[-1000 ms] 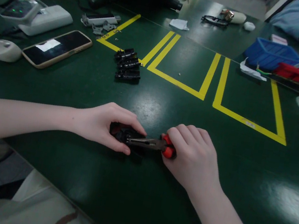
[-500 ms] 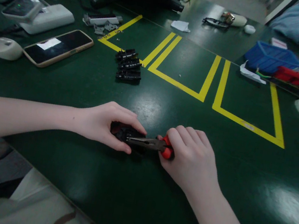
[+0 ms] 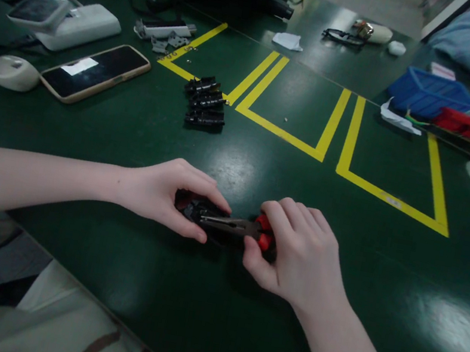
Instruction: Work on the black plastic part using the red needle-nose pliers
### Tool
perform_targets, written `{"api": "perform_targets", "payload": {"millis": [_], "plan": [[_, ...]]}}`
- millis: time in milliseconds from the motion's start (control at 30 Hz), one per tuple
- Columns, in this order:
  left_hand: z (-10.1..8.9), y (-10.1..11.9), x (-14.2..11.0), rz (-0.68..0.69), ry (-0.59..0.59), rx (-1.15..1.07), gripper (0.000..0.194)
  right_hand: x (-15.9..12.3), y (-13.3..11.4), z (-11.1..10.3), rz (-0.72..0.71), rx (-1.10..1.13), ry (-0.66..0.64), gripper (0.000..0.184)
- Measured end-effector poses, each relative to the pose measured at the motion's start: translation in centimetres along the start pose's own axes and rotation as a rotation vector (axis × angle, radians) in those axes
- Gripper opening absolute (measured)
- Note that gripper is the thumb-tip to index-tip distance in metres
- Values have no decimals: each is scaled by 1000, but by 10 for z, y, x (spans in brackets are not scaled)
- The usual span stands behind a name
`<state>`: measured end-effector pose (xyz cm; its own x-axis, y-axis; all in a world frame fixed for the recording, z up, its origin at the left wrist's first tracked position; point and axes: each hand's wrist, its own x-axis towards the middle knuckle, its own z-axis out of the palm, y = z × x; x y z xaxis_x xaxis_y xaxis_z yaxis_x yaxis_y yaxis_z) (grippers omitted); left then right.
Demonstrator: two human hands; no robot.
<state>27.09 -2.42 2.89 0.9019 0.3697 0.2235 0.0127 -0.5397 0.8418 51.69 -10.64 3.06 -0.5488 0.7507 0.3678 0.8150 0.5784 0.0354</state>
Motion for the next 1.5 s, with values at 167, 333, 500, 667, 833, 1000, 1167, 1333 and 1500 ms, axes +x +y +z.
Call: {"api": "perform_targets", "payload": {"millis": [167,333,500,667,833,1000,1167,1333,1500], "plan": [[-1,2,0,-44,4,-14,41,-5,1,2,62,34,46,31],[0,2,0,-41,-3,-30,40,-5,1,2,65,29,93,26],[1,2,0,-31,-15,-48,39,-4,0,0,60,24,128,20],[0,3,0,-36,-34,-59,37,-3,0,0,51,11,146,20],[0,3,0,-46,-52,-68,37,-4,1,0,75,29,134,19],[0,2,0,-46,-52,-74,36,-4,-1,0,85,56,127,19],[0,2,0,-40,-48,-76,35,-3,-1,0,71,68,146,19],[0,2,0,-58,-41,-66,36,-4,-1,2,76,79,154,20],[0,2,0,-63,-34,-50,36,-4,-2,2,96,85,148,21]]}}
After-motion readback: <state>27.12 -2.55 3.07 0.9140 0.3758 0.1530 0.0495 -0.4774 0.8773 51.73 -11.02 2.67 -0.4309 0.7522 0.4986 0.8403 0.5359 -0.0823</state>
